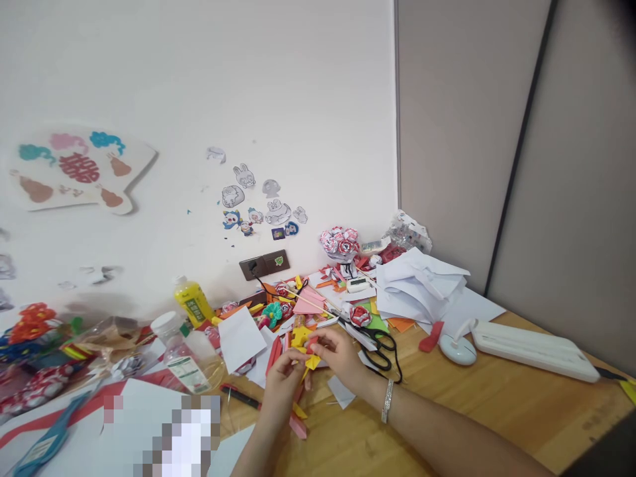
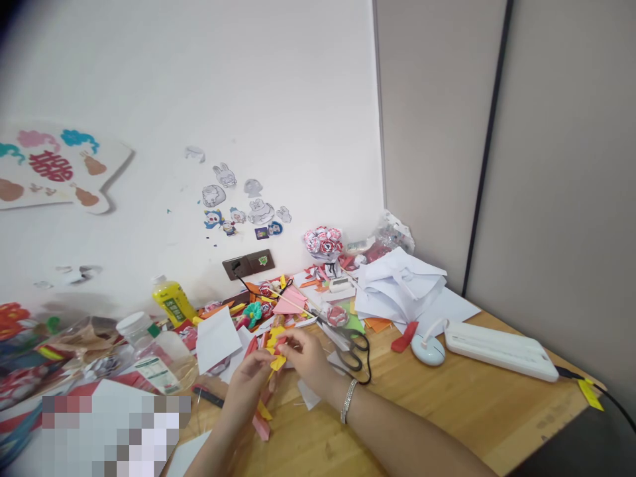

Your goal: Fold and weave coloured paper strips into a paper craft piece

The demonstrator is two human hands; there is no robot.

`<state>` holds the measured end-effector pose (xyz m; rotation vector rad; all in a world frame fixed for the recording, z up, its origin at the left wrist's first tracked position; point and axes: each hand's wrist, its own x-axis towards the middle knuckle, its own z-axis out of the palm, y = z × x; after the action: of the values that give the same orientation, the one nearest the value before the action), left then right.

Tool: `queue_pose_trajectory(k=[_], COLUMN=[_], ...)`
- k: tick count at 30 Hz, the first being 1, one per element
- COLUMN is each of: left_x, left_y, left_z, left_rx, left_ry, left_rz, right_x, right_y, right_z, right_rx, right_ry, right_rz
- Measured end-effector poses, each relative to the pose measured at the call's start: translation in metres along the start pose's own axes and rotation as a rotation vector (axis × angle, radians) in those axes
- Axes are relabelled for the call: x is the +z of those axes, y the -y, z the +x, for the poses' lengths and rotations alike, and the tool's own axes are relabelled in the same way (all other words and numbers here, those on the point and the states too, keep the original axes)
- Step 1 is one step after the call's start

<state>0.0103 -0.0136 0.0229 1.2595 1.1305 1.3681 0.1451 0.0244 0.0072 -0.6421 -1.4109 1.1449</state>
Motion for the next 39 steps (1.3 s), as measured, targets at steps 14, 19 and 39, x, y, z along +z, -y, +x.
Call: queue_pose_trajectory(k=[14,19,39], left_x=[0.001,0.002,-0.001], left_y=[-0.004,-0.003,-0.007], left_z=[0.001,0.001,-0.002], left_rx=[-0.044,-0.037,-0.157], left_ry=[-0.024,-0.024,0.031], left_rz=[-0.004,-0.03,-0.278], right_x=[-0.001,-0.003,-0.003], right_y=[0.0,0.0,0.01], right_z=[0.002,0.002,0.006], right_rx=[-0.06,-0.097,-0.016], right_ry=[-0.003,-0.011,0.108], right_rz=[-0.142,-0.247,-0.134])
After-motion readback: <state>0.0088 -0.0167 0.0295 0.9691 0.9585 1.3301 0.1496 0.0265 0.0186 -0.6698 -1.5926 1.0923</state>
